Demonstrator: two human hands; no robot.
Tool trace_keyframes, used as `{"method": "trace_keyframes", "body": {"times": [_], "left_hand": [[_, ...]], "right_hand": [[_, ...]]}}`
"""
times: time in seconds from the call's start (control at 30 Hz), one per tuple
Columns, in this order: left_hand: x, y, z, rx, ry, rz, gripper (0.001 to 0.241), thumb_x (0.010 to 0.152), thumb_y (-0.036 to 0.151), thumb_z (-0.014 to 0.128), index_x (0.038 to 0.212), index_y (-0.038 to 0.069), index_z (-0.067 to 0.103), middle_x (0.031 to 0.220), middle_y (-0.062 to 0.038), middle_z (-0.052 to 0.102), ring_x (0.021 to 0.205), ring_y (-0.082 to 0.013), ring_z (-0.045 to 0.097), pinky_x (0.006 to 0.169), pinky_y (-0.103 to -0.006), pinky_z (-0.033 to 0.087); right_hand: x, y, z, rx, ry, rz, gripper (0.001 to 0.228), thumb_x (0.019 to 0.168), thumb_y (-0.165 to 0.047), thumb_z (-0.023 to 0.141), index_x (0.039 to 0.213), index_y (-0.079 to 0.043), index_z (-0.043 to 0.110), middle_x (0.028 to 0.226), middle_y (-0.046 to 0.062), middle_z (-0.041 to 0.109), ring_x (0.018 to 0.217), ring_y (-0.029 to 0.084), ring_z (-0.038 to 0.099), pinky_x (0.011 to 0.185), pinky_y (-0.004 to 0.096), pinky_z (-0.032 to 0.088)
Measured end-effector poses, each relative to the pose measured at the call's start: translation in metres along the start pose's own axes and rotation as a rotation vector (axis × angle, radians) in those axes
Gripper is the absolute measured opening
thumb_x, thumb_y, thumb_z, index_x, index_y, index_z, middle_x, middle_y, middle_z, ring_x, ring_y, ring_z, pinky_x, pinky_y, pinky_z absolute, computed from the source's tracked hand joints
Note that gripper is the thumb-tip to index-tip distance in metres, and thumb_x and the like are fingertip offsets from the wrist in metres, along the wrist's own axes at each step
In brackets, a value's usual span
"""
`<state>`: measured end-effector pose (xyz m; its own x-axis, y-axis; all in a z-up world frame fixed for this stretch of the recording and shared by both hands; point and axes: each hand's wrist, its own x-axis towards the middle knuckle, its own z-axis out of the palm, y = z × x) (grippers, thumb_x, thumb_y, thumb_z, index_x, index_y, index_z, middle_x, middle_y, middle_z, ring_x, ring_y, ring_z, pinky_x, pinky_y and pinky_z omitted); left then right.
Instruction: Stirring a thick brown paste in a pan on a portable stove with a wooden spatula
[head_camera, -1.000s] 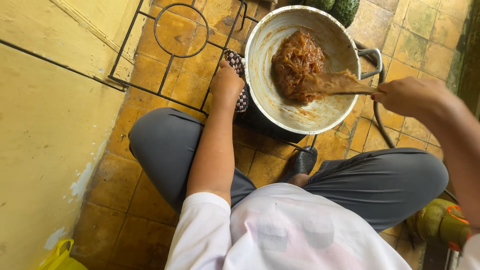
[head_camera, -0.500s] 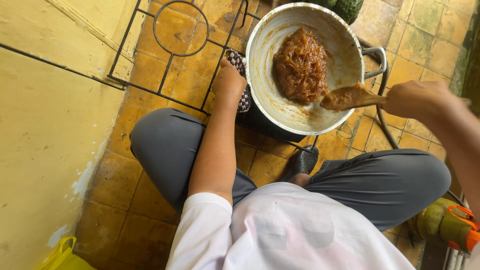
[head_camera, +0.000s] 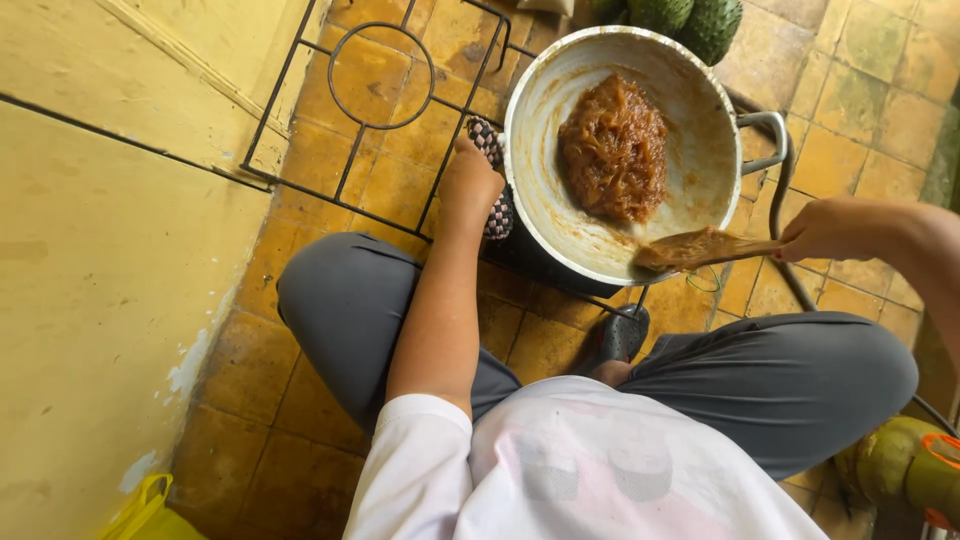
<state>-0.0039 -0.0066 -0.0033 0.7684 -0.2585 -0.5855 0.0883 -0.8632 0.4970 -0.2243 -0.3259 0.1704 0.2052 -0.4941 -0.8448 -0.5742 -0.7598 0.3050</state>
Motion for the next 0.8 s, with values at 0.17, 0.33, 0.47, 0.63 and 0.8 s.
{"method": "trace_keyframes", "body": {"times": [0.17,0.33,0.47,0.63,0.8], "left_hand": [[0.012,-0.004,0.014,0.013,0.026,0.009,0.05,0.092,0.011,0.06,0.132,0.002,0.031,0.093,-0.012,0.066,0.081,-0.0316,0.064,0.066,-0.0454,0.05],[0.004,-0.007,0.006,0.014,0.007,0.007,0.052,0.093,0.007,0.054,0.138,0.003,0.028,0.08,-0.009,0.063,0.061,-0.0274,0.06,0.046,-0.0431,0.044],[0.001,-0.004,0.002,-0.007,-0.05,-0.022,0.044,0.094,0.008,0.055,0.129,0.007,0.029,0.082,-0.01,0.06,0.063,-0.0285,0.057,0.05,-0.044,0.044],[0.01,-0.007,0.004,0.003,-0.025,-0.002,0.042,0.094,0.006,0.056,0.127,0.006,0.029,0.071,-0.006,0.053,0.051,-0.0225,0.048,0.042,-0.0385,0.038],[0.001,-0.01,0.0,-0.008,-0.03,0.027,0.053,0.092,0.006,0.053,0.139,0.004,0.028,0.089,-0.013,0.062,0.062,-0.0307,0.06,0.048,-0.0448,0.046]], "right_hand": [[0.021,-0.038,0.031,0.131,0.024,-0.161,0.039,0.098,-0.039,0.057,0.109,-0.007,0.076,0.097,0.008,0.072,0.081,0.023,0.059,0.07,0.035,0.046],[0.041,-0.019,0.025,0.156,0.027,-0.249,0.044,0.099,-0.039,0.055,0.136,-0.02,0.07,0.137,0.002,0.071,0.123,0.024,0.065,0.109,0.04,0.048],[0.038,0.022,0.01,0.143,-0.017,-0.117,0.037,0.093,-0.028,0.071,0.122,-0.01,0.085,0.102,0.005,0.067,0.09,0.021,0.052,0.079,0.034,0.037],[0.033,-0.029,0.03,0.248,-0.064,-0.234,0.047,0.094,-0.035,0.065,0.134,-0.011,0.074,0.141,0.004,0.071,0.127,0.021,0.064,0.11,0.039,0.044],[0.059,-0.051,0.047,0.462,-0.049,-0.326,0.051,0.099,-0.043,0.057,0.139,-0.012,0.069,0.067,0.008,0.054,0.054,0.018,0.038,0.059,0.031,0.038]]}}
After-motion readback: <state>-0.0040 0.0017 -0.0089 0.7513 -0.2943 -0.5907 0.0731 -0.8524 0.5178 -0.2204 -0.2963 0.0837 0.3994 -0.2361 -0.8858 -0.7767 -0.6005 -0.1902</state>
